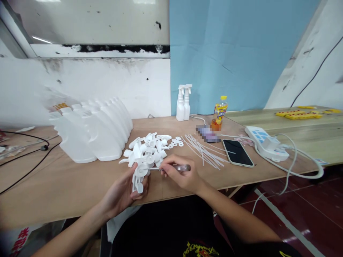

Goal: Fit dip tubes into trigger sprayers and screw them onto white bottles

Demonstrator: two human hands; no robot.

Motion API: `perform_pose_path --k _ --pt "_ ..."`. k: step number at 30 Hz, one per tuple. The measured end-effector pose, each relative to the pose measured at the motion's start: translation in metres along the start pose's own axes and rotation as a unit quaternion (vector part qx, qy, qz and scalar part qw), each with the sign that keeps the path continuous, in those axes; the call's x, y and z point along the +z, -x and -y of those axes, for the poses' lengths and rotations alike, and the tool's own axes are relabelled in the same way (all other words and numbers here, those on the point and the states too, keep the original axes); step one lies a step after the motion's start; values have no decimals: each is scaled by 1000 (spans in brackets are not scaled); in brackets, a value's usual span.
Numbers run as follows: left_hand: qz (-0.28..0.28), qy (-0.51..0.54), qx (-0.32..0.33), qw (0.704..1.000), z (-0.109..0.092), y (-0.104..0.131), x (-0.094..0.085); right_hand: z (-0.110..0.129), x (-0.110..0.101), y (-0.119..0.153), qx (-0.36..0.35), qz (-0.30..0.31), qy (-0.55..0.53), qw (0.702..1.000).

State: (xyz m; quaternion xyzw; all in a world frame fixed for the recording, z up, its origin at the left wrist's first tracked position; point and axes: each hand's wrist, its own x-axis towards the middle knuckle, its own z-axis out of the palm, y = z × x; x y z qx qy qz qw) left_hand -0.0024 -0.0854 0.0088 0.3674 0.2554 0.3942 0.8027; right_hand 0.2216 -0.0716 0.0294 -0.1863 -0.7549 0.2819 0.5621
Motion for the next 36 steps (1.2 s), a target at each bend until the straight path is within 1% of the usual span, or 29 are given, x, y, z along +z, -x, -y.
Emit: perform_pose_path --k 3,6,8,9,12,14,15,17,18,19,21,23,25,27,29,31,32,34,36 --pt "-17 -18 0 1000 0 0 1 6 -4 -2 -96 31 126 987" --pt "-33 -41 14 999 1 1 5 12 -2 -2 -177 21 203 963" --pt "-38 -63 27 997 1 2 9 17 0 -3 -206 12 238 949" --pt "-41 -74 33 996 1 3 11 19 0 -3 -208 14 251 945" --pt "-47 -101 47 993 1 5 16 27 2 -4 -171 27 263 949" --pt "-49 -115 50 991 1 6 16 29 2 -4 -111 20 246 963" --pt "-47 -122 46 990 2 6 15 29 2 -4 -62 10 217 974" --pt "-41 -131 31 990 2 7 13 26 3 -3 58 -15 112 992" --pt "-39 -131 22 990 3 7 11 24 3 -3 115 -28 46 992" --pt "-40 -130 15 991 3 7 10 21 4 -2 161 -38 -17 986" --pt "-47 -120 5 992 3 6 7 15 5 -1 209 -51 -105 971" --pt "-48 -100 -12 994 3 6 4 8 7 1 220 -61 -155 961" --pt "-38 -78 -30 996 2 6 2 3 10 3 209 -72 -197 955" --pt "-13 -60 -47 997 1 5 1 0 14 4 180 -73 -227 954" --pt "24 -46 -48 997 -1 5 0 -1 17 4 150 -47 -236 959" --pt "57 -28 -43 997 -1 4 -1 1 17 3 134 -21 -219 966" --pt "63 -20 -37 997 -2 3 -1 3 16 3 131 -22 -203 970" --pt "49 -15 -33 998 -1 3 0 7 11 3 123 -43 -155 979" --pt "16 -31 -30 999 0 4 1 13 4 4 99 -51 -87 990"
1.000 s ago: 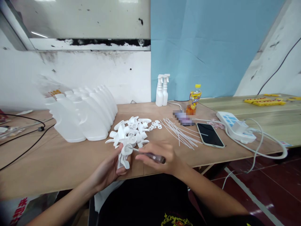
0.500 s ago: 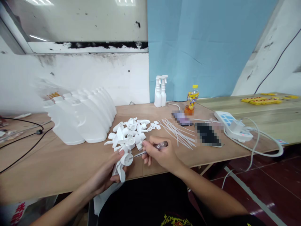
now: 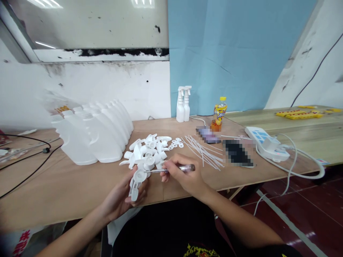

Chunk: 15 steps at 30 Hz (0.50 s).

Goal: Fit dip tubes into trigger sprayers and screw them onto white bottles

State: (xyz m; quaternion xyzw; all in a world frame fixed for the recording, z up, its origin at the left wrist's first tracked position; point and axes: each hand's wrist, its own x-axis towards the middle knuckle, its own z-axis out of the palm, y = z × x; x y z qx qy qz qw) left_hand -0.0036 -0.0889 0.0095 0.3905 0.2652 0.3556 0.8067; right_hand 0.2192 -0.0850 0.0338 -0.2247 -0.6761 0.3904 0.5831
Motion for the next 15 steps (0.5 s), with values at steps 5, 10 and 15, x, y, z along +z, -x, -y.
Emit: perform_pose_path --k 5,10,15 --pt "-59 -67 44 995 3 2 9 19 -2 6 -143 42 236 960" --pt "-65 -94 68 991 5 3 12 26 7 6 -188 60 314 929" --pt "-54 -86 43 994 5 3 6 3 8 2 89 -39 4 995"
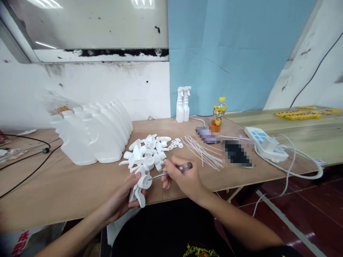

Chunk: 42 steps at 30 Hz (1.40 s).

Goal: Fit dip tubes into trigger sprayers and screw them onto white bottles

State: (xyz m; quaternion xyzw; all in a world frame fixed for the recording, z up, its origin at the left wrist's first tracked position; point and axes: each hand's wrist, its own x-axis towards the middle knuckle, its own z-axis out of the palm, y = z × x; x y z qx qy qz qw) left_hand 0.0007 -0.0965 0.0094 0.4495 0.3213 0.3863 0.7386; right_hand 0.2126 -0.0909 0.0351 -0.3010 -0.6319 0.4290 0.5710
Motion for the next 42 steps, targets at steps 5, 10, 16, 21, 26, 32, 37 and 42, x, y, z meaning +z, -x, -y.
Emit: perform_pose_path --k 5,10,16,21,26,32,37,42 --pt "4 38 -24 999 -2 -1 -4 -18 3 -4 60 -19 -149 987" --pt "64 79 -44 994 -6 -2 -5 -10 2 -2 -16 34 -118 992" --pt "40 64 -72 995 -5 -3 -5 5 -6 -1 -23 80 -2 997" --pt "82 86 -73 990 -6 -4 -8 -1 -6 -3 -219 127 92 963" --pt "125 110 -73 983 -4 -5 -13 -2 -7 -7 -413 196 234 858" --pt "53 106 -67 991 -1 -3 -8 -8 -3 -11 -438 206 346 803" --pt "62 20 33 997 -17 6 1 -7 -8 -12 -404 158 299 850" --pt "-73 -305 182 932 -45 8 -7 -1 -34 -25 -285 102 292 907"
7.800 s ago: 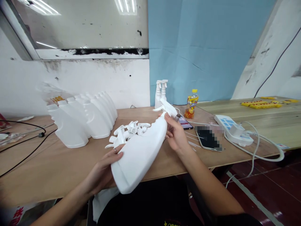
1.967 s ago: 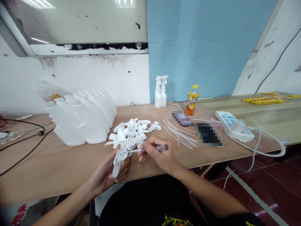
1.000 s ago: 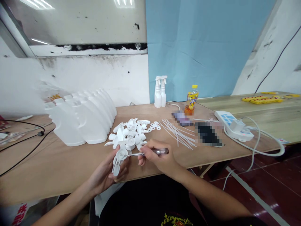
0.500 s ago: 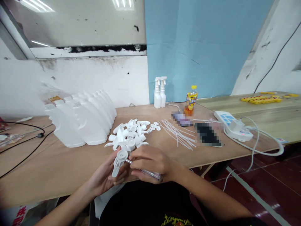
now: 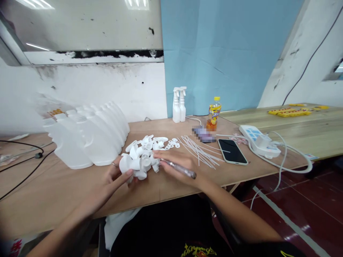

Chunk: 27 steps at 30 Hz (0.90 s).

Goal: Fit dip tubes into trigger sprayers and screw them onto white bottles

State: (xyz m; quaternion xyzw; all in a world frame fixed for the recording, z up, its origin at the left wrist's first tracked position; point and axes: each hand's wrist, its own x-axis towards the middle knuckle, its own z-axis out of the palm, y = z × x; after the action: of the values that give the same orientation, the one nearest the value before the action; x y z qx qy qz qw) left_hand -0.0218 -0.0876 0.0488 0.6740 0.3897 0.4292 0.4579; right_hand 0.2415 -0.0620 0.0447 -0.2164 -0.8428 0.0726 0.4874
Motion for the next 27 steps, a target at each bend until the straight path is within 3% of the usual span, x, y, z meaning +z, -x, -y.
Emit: perform_pose_path --k 3,7,14,17,21,23,25,27 --pt "-88 -214 83 969 -5 -13 -13 -26 -11 2 56 -3 62 996" --pt "-75 -365 141 917 0 -34 -19 -50 -15 9 104 49 108 987" --pt "-123 -551 95 820 19 -46 -10 -43 -10 11 129 57 100 985" --pt "-131 -588 90 793 25 -44 -10 -43 -9 12 121 57 102 986" --pt "-127 -593 102 788 29 -44 -13 -43 -7 13 113 50 104 987" --pt "-144 -574 139 794 23 -37 -11 -43 -7 12 109 40 104 988" --pt "-156 -523 210 811 9 -22 -4 -43 -7 12 105 29 105 989" --pt "-92 -436 285 848 -4 -1 12 -44 -7 12 97 18 105 990"
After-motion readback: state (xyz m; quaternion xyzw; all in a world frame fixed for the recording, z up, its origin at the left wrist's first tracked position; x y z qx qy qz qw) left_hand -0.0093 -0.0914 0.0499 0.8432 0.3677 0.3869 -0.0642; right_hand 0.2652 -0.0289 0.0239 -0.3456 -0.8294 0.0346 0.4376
